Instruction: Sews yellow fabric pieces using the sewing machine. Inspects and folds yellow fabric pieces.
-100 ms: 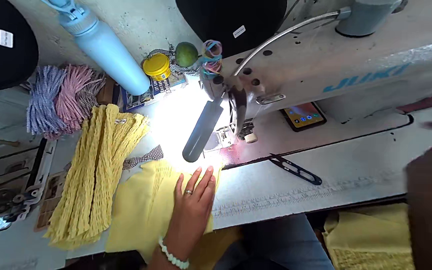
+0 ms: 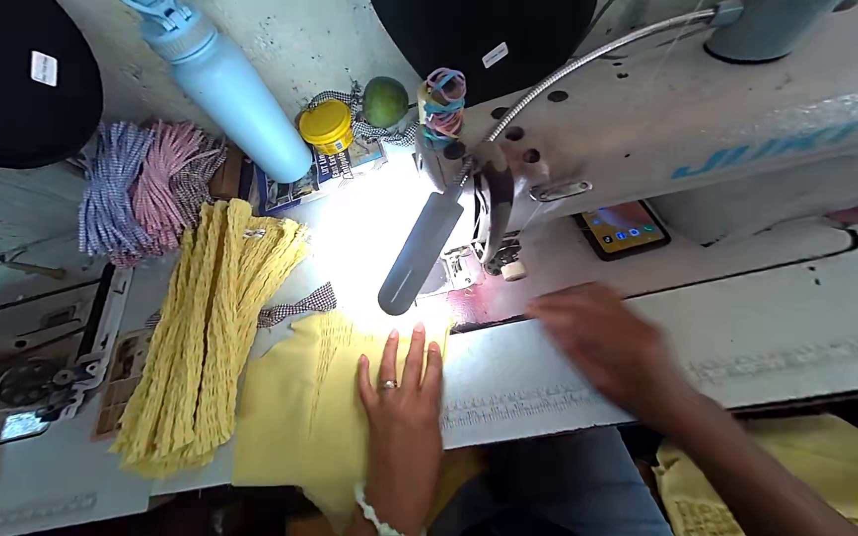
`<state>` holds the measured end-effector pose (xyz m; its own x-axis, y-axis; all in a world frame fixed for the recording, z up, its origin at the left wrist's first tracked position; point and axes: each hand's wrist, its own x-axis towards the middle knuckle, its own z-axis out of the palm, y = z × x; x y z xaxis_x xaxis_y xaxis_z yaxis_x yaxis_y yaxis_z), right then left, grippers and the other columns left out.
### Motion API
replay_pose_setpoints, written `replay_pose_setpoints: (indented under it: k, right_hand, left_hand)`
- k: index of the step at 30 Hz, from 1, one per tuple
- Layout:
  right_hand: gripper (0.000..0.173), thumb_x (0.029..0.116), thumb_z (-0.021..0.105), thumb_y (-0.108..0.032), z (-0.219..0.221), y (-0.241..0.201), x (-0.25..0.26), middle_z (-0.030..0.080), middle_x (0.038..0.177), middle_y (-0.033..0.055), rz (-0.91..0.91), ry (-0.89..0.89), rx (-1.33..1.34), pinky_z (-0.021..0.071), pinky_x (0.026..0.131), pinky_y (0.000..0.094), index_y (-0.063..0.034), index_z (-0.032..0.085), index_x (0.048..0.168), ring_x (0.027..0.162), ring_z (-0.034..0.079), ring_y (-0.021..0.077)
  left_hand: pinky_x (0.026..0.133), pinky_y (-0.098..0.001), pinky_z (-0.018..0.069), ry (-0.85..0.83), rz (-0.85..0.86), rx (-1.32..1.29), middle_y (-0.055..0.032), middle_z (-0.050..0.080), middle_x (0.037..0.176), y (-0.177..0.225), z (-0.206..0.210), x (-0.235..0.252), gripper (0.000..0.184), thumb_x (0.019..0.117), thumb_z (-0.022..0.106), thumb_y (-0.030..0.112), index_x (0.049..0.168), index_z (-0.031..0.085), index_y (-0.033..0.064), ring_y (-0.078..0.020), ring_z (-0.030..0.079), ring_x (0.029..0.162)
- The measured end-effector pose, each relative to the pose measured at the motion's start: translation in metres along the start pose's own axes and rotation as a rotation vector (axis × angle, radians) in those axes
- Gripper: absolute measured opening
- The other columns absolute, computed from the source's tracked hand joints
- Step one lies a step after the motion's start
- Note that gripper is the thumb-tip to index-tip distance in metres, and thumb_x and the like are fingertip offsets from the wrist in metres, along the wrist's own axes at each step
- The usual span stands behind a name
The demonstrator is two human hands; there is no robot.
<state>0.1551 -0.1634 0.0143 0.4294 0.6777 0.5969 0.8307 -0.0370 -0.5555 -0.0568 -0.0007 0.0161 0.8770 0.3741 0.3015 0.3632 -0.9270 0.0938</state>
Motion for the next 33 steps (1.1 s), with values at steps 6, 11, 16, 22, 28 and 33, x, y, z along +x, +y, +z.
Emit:
replay_pose_setpoints:
  k: [6,11,16,22,28,33]
  right_hand:
    - [0.030,0.0958,0.053,-0.001,0.061,-0.009,0.027,0.073,0.120,0.0106,-0.240,-0.365,-0.106,0.0554,0.093,0.0452,-0.0044,0.073,0.118,0.113,0.069,0.0303]
    - [0.030,0.0962,0.054,-0.005,0.064,-0.016,0.010,0.073,0.123,0.0063,-0.140,-0.250,-0.204,0.0532,0.090,0.0432,-0.0077,0.074,0.119,0.109,0.068,0.0284]
    - [0.030,0.0928,0.057,-0.008,0.076,-0.030,0.005,0.073,0.119,0.0074,-0.053,-0.190,-0.255,0.0532,0.088,0.0456,-0.0090,0.075,0.118,0.107,0.067,0.0307]
    - [0.028,0.1012,0.053,-0.017,0.060,-0.017,0.017,0.073,0.114,0.0060,0.012,-0.306,-0.061,0.0534,0.089,0.0455,-0.0110,0.075,0.116,0.108,0.066,0.0288]
    - [0.028,0.0979,0.055,-0.011,0.057,-0.011,0.018,0.073,0.114,0.0059,-0.055,-0.313,-0.084,0.0542,0.087,0.0416,-0.0104,0.076,0.116,0.104,0.066,0.0279]
    - [0.027,0.0976,0.055,-0.011,0.056,-0.010,0.019,0.073,0.114,0.0056,-0.059,-0.307,-0.074,0.0533,0.085,0.0429,-0.0107,0.076,0.115,0.104,0.067,0.0277]
  left_hand:
    - [0.105,-0.0732,0.0358,-0.023,0.095,-0.289,-0.0047,0.066,0.139,-0.017,0.015,0.021,0.033,0.0944,0.053,0.009,0.120,0.074,0.0111,-0.0347,0.060,0.130]
    - [0.100,-0.0530,0.0474,-0.320,0.361,-0.586,-0.0003,0.070,0.133,-0.092,0.008,0.081,0.034,0.1035,0.051,0.033,0.120,0.075,0.0152,-0.0182,0.066,0.122]
    - [0.099,-0.0408,0.0519,-0.466,-0.017,-0.585,-0.0128,0.073,0.110,-0.085,-0.007,0.123,0.041,0.1000,0.060,0.040,0.114,0.073,0.0044,-0.0195,0.068,0.109]
    - [0.106,-0.0475,0.0470,-0.528,-0.195,-0.384,-0.0159,0.067,0.128,-0.059,0.005,0.121,0.052,0.0981,0.062,0.049,0.130,0.067,0.0078,-0.0279,0.062,0.123]
    - [0.106,-0.0485,0.0467,-0.497,-0.287,-0.409,-0.0164,0.063,0.134,-0.049,0.004,0.121,0.050,0.0977,0.061,0.046,0.129,0.067,0.0077,-0.0284,0.060,0.126]
    - [0.098,-0.0518,0.0493,-0.322,-0.242,-0.353,-0.0182,0.068,0.119,-0.032,0.005,0.116,0.034,0.0963,0.065,0.032,0.114,0.072,0.0046,-0.0330,0.064,0.115]
